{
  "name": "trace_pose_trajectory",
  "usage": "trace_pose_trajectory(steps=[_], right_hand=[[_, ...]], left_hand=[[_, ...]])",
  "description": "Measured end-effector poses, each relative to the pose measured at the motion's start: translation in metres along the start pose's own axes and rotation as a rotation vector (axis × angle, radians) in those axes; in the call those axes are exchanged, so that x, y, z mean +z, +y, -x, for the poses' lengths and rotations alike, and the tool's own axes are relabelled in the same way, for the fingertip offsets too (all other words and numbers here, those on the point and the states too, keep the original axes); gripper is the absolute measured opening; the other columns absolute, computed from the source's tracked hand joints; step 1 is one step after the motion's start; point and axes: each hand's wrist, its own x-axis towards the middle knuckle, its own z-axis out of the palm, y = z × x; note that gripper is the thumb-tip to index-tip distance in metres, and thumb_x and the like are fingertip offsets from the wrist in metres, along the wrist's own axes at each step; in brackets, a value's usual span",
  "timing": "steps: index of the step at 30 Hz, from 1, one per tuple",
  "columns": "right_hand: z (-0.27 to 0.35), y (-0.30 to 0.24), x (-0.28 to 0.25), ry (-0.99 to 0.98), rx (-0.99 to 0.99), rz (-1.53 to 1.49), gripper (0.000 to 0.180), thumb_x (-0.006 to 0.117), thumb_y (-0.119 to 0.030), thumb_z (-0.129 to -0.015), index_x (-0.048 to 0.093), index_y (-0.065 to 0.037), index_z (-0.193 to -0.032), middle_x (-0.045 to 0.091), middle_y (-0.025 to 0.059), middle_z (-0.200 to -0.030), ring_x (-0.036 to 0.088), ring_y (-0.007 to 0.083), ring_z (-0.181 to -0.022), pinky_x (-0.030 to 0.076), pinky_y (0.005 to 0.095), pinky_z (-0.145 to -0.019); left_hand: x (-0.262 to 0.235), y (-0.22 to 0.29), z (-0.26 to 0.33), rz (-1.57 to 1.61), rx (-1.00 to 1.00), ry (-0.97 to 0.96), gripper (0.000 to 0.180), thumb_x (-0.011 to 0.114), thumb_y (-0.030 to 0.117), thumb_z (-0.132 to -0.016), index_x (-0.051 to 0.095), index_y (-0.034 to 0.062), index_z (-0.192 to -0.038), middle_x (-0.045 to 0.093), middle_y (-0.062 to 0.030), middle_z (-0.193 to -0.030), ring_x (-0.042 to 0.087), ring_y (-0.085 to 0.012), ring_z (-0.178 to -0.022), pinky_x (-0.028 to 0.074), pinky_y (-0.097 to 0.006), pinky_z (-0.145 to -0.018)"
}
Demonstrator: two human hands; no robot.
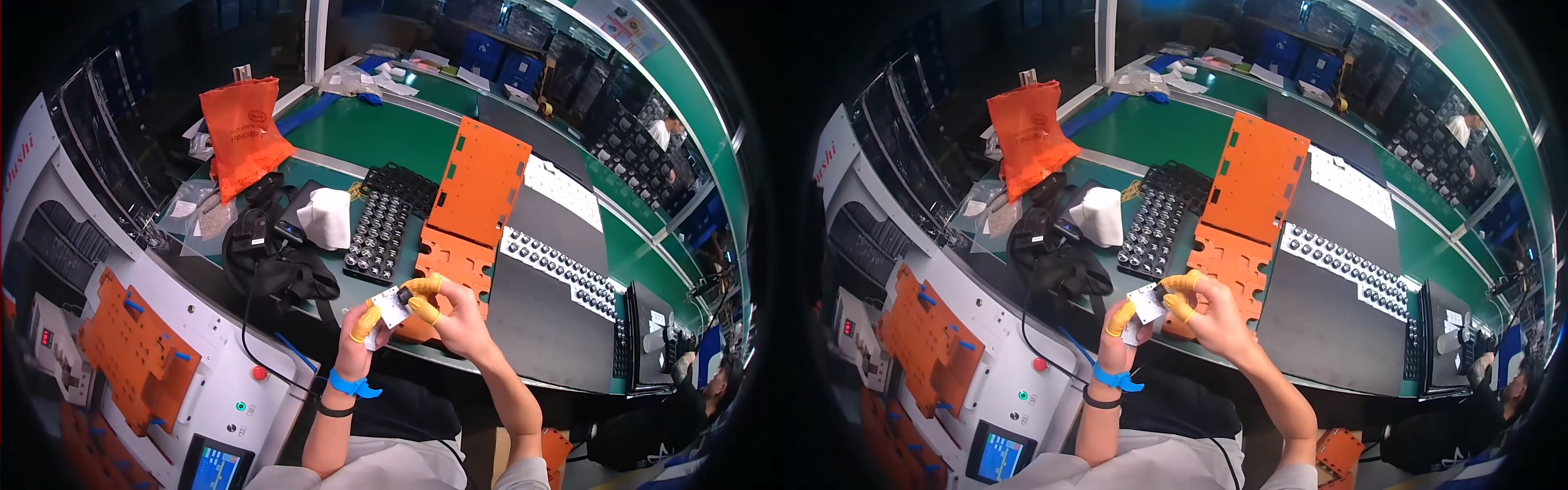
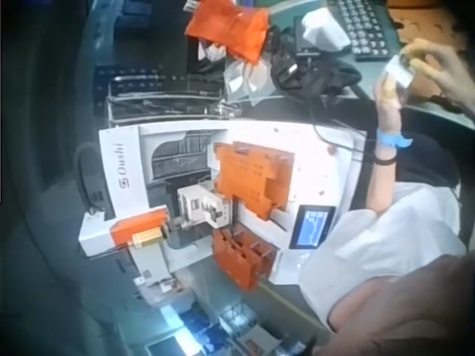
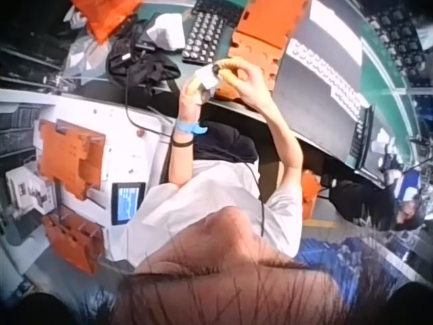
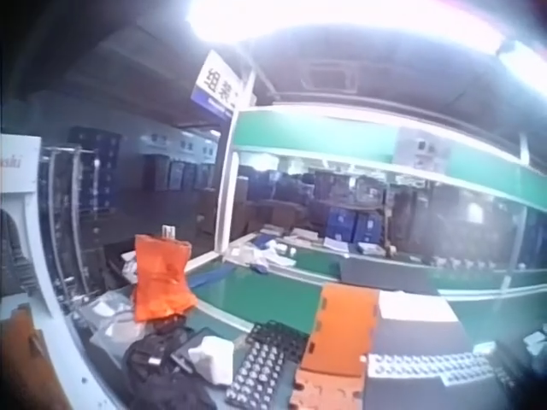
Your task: Cleaning and preparing jigs and small electronic components at an assembly station using a cloth.
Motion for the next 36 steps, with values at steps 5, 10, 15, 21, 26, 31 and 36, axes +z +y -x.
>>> trace_pose_trajectory(steps=[5, 10, 15, 21, 26, 31, 36], right_hand=[[0.007, 0.003, -0.016, 0.020, -0.042, 0.122, 0.026, 0.073, -0.010, -0.089, 0.071, 0.000, -0.113, 0.062, 0.0037, -0.087, 0.053, 0.0133, -0.078, 0.045, 0.0287, -0.075], [0.018, 0.020, -0.030, 0.054, -0.242, 0.255, 0.030, 0.076, -0.011, -0.086, 0.071, -0.001, -0.114, 0.061, 0.0063, -0.085, 0.050, 0.0186, -0.076, 0.044, 0.0325, -0.071], [0.033, 0.031, -0.037, 0.073, -0.384, 0.370, 0.036, 0.080, -0.006, -0.080, 0.073, -0.003, -0.114, 0.057, 0.0065, -0.082, 0.050, 0.0215, -0.076, 0.043, 0.0348, -0.068], [0.049, 0.021, -0.050, -0.003, -0.320, 0.367, 0.034, 0.078, -0.010, -0.081, 0.074, -0.008, -0.115, 0.053, 0.0067, -0.085, 0.050, 0.0249, -0.079, 0.041, 0.0390, -0.072], [0.051, 0.016, -0.054, 0.031, -0.431, 0.526, 0.039, 0.080, -0.012, -0.080, 0.074, -0.009, -0.118, 0.056, 0.0069, -0.091, 0.051, 0.0253, -0.082, 0.041, 0.0378, -0.074], [0.054, 0.010, -0.053, 0.027, -0.404, 0.505, 0.049, 0.085, -0.008, -0.071, 0.074, -0.008, -0.118, 0.055, 0.0089, -0.100, 0.053, 0.0262, -0.090, 0.047, 0.0366, -0.077], [0.058, 0.034, -0.048, 0.192, -0.516, 0.551, 0.043, 0.083, -0.004, -0.069, 0.073, -0.006, -0.111, 0.056, 0.0082, -0.097, 0.053, 0.0261, -0.087, 0.047, 0.0355, -0.073]], left_hand=[[-0.003, -0.013, 0.001, 0.053, -0.033, -0.069, 0.036, 0.047, 0.018, -0.105, 0.050, 0.0096, -0.140, 0.062, -0.0083, -0.096, 0.050, -0.0120, -0.069, 0.037, -0.025, -0.059], [0.015, -0.013, 0.005, 0.107, -0.131, -0.064, 0.033, 0.048, 0.021, -0.105, 0.054, 0.0065, -0.134, 0.062, -0.0064, -0.094, 0.047, -0.0107, -0.066, 0.036, -0.024, -0.057], [0.038, -0.004, 0.007, -0.006, -0.182, -0.119, 0.029, 0.051, 0.025, -0.105, 0.060, 0.0018, -0.119, 0.059, -0.0036, -0.086, 0.045, -0.0083, -0.062, 0.033, -0.023, -0.055], [0.026, -0.008, 0.009, 0.076, -0.309, -0.202, 0.032, 0.051, 0.029, -0.104, 0.062, 0.0010, -0.117, 0.061, -0.0039, -0.087, 0.046, -0.0087, -0.061, 0.034, -0.023, -0.055], [0.043, -0.005, 0.009, 0.143, -0.393, -0.166, 0.029, 0.053, 0.030, -0.104, 0.059, 0.0060, -0.120, 0.061, -0.0084, -0.089, 0.047, -0.0101, -0.060, 0.034, -0.023, -0.052], [0.049, -0.012, 0.006, 0.508, -0.594, -0.178, 0.033, 0.049, 0.033, -0.104, 0.059, 0.0072, -0.121, 0.065, -0.0122, -0.101, 0.044, -0.0127, -0.056, 0.033, -0.025, -0.047], [0.057, -0.021, 0.005, 0.617, -0.716, -0.295, 0.039, 0.044, 0.038, -0.105, 0.061, 0.0046, -0.118, 0.065, -0.0101, -0.100, 0.043, -0.0131, -0.056, 0.032, -0.025, -0.048]])
